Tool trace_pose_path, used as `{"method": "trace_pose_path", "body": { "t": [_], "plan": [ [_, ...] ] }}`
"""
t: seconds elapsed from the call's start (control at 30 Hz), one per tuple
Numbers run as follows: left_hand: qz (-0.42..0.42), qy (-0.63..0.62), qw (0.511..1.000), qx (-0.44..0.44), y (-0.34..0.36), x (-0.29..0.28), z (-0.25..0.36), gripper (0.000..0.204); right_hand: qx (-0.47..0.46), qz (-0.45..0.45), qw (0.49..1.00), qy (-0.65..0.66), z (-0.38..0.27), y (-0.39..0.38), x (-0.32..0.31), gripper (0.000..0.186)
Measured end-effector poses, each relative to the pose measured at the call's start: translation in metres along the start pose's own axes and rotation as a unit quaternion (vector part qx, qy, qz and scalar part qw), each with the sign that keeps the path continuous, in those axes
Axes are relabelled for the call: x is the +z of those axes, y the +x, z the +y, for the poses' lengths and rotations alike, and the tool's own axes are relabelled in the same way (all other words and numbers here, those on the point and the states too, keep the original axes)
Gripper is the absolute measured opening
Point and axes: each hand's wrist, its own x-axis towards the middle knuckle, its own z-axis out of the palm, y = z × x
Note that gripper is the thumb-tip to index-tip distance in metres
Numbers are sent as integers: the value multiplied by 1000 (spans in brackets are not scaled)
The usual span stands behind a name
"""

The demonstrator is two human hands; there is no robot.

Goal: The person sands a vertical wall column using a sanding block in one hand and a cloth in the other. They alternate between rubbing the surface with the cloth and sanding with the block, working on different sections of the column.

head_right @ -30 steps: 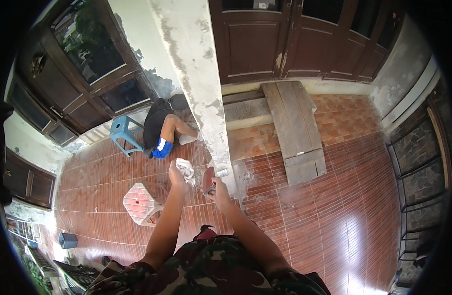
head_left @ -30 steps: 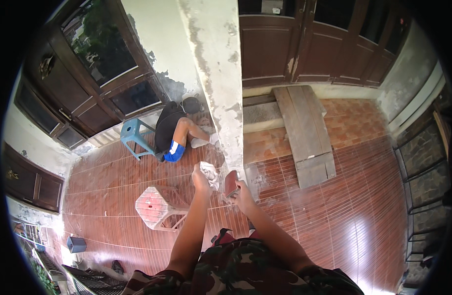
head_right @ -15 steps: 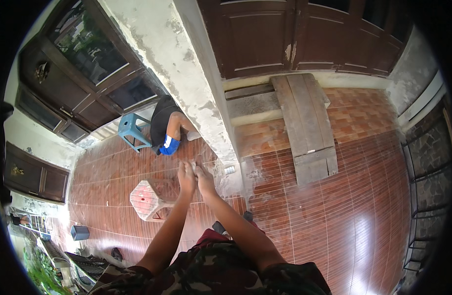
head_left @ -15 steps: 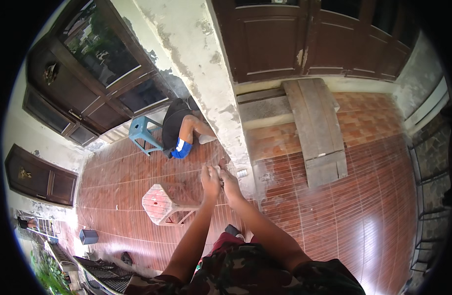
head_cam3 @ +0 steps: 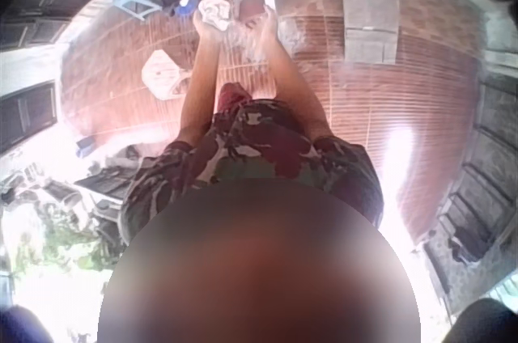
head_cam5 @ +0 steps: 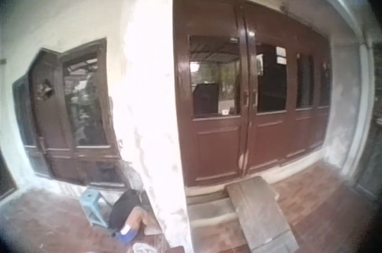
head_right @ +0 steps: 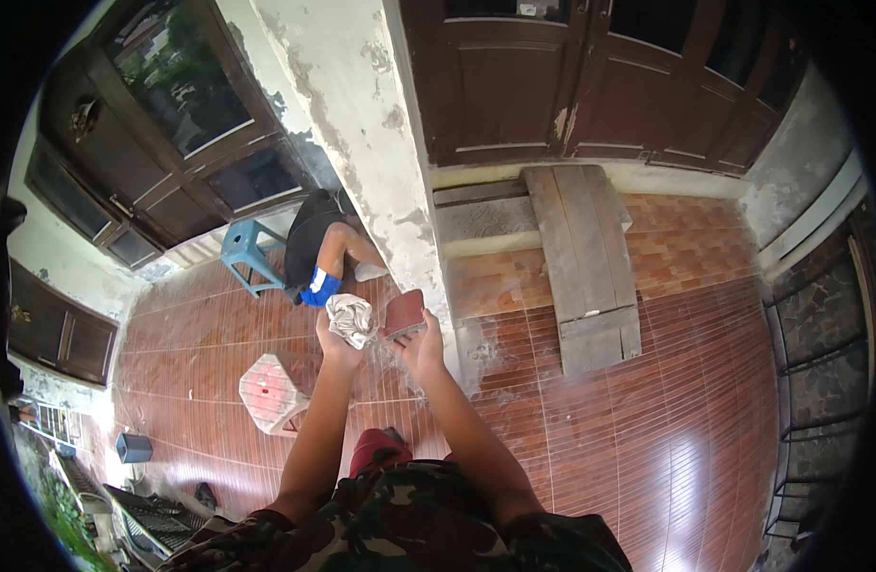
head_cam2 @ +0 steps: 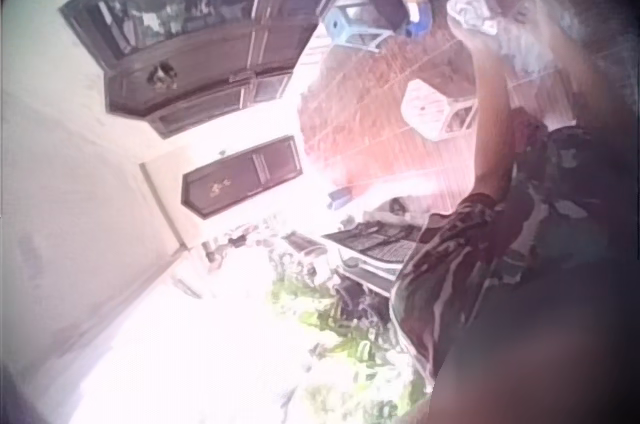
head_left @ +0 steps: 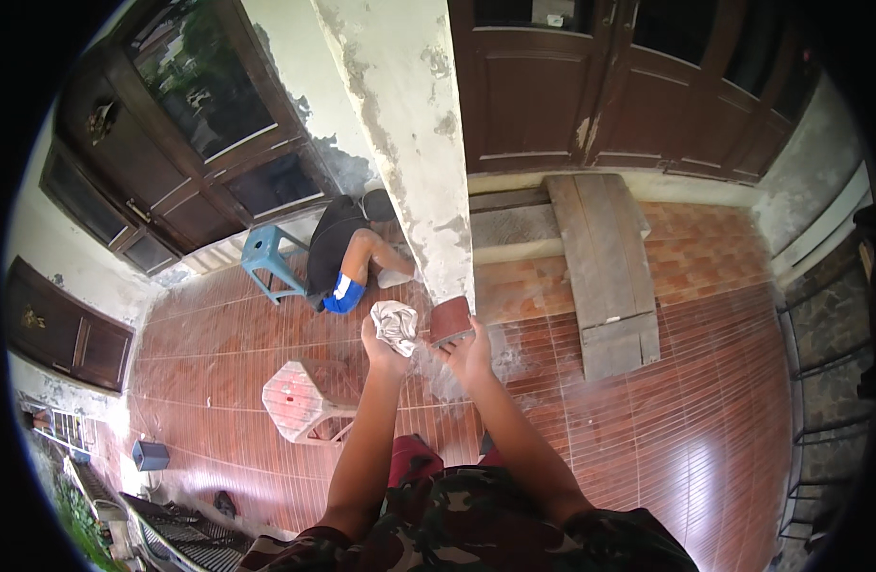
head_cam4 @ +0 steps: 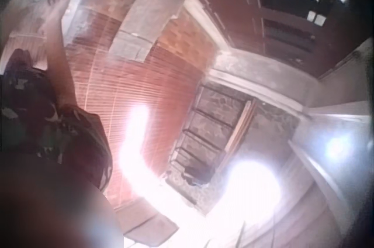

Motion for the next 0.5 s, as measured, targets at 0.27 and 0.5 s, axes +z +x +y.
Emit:
{"method": "trace_pose_path", "body": {
  "t": [0.27, 0.5],
  "plan": [
    [8, -50, 996, -70, 51, -18, 33, 42, -79, 74, 989, -98, 26, 38, 6, 70],
    [-94, -93, 985, -108, 107, -45, 90, 37, -268, 138, 914, -273, 21, 87, 95, 48]
  ]
}}
